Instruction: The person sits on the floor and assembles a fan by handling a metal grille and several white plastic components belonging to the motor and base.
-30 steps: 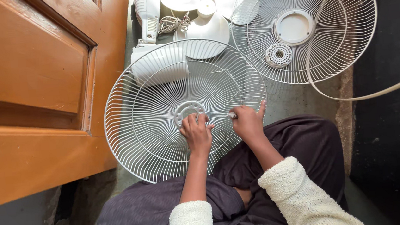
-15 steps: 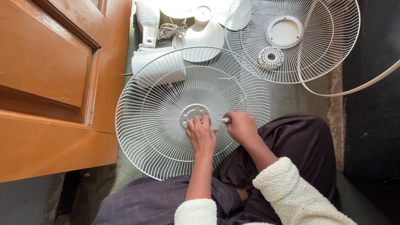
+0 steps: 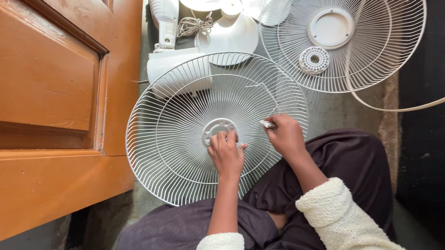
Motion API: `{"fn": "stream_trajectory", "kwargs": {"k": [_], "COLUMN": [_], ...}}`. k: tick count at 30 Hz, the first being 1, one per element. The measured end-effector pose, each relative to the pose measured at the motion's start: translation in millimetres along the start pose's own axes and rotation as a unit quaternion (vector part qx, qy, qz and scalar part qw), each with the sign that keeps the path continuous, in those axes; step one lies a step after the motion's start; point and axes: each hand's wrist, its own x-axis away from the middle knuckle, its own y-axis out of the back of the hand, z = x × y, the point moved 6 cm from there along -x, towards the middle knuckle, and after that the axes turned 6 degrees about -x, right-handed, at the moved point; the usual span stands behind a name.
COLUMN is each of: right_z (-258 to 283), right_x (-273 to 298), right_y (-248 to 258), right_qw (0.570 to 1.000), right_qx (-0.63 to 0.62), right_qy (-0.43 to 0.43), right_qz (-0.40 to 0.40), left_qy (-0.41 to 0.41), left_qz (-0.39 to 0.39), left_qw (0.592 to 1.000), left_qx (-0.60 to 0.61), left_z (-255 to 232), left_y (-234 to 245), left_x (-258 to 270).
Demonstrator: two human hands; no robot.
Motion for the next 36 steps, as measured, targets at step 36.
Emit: {"fn": "stream_trajectory", "kwargs": {"k": [36], "right_z": [-20.2], "right_x": [2.6], "right_y": [75.0], "right_qw": [0.996], "right_qx": [0.004], "right_qy": [-0.027], "right_qz": [-0.081], "left_qy": [0.016], "left_qz": [0.000], "left_qw": [0.999], "left_qx": [-0.040], "left_z": [7.1], "left_y": [-17.0], "left_x": [0.3]}}
